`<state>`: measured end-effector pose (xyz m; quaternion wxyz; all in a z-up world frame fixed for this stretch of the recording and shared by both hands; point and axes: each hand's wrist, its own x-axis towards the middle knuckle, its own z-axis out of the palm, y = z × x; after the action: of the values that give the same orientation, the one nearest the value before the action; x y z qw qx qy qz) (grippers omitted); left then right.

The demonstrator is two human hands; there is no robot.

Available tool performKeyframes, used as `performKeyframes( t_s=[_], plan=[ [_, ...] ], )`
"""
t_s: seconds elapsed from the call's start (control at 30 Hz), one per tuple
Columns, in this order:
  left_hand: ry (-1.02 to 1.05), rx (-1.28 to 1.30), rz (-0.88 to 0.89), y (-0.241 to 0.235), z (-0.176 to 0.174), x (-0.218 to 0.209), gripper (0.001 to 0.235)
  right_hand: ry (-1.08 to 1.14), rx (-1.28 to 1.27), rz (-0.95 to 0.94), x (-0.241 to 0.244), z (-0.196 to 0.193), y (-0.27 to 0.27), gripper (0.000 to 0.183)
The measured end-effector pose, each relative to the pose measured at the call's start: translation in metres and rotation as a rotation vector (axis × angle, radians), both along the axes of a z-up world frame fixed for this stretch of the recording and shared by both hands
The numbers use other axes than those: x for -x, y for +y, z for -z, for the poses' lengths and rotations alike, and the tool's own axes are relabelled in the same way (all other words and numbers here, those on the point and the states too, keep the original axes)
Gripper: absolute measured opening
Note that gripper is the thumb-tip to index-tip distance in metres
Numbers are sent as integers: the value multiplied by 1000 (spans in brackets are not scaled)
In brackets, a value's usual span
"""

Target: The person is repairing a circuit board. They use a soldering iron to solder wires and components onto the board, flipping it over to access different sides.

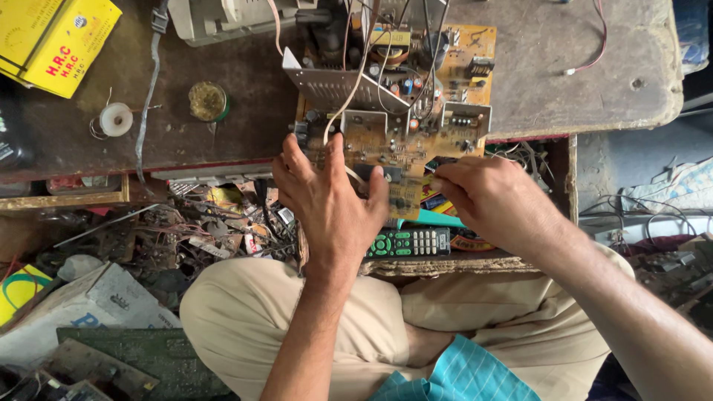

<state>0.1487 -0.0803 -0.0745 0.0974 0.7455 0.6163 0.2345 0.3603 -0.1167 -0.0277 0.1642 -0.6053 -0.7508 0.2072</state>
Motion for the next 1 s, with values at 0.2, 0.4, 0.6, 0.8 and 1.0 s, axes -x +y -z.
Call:
performKeyframes(
  t_s=[0.2, 0.4, 0.6, 0.8, 1.0],
  plan=[
    [0, 9, -6, 0, -1, -1, 65, -178, 89, -5, 6, -14, 4, 20],
    [-13, 7, -5, -1, -2, -1, 63, 208, 119, 58, -5, 9, 4, 23],
    [-11, -6, -19, 0, -2, -4, 65, 134, -92, -16, -8, 22, -6, 21],
    [-7, -21, -25, 0, -1, -3, 65, 162, 8, 12, -5, 23, 0, 20],
    [-6, -16, -8, 2, -2, -2, 65, 222, 29, 59, 1, 12, 0, 22]
  ],
)
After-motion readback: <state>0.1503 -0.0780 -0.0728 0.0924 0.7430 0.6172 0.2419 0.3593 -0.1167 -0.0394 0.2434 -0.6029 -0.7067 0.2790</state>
